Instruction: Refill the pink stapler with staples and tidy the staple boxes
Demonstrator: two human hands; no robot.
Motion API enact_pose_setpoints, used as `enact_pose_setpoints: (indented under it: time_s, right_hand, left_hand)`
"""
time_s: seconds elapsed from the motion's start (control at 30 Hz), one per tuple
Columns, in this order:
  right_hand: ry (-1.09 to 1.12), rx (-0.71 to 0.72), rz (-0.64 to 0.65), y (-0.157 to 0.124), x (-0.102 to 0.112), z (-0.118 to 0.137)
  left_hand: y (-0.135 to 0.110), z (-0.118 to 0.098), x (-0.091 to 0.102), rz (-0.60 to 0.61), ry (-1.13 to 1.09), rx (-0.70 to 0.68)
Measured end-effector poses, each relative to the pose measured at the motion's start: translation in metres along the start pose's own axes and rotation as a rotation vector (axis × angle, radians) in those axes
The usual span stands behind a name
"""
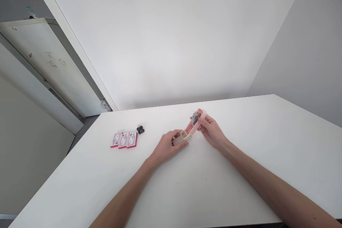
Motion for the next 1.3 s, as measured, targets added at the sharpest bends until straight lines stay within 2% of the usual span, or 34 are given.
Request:
enact_pose_setpoints:
  time_s: [0.17,0.37,0.53,0.73,0.8,1.0,1.3]
  right_hand:
    - [-0.067,0.026,0.037,-0.001,-0.009,0.008]
    - [-0.086,0.010,0.048,-0.005,-0.018,0.007]
    - [-0.240,-0.007,0.037,-0.009,-0.026,0.008]
    - [-0.338,-0.013,0.022,-0.012,-0.035,0.009]
    - [-0.351,-0.015,0.039,-0.013,-0.037,0.007]
    - [-0.391,-0.028,0.109,-0.018,-0.045,0.004]
    - [-0.345,-0.062,0.085,-0.017,-0.044,0.004]
  left_hand:
    - [0.002,0.004,-0.003,-0.061,0.176,-0.058]
    - [0.003,0.012,-0.007,-0.077,0.225,-0.142]
    - [0.003,0.011,-0.011,-0.117,0.266,-0.179]
    - [-0.001,0.001,-0.005,-0.364,0.093,-0.194]
    - [-0.002,-0.004,-0.004,-0.404,0.020,-0.225]
    - [-0.004,-0.012,-0.004,-0.390,-0.143,-0.245]
    - [0.000,-0.009,-0.005,-0.392,-0.120,-0.207]
Point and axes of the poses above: each hand's wrist, its own y-axis towards the middle knuckle, its own x-axis out of the back of the hand, z = x × y, the point moved 1 cm from there along y, towards the middle knuckle, and after that the axes turned 11 degrees about z, right-handed, at the moved point
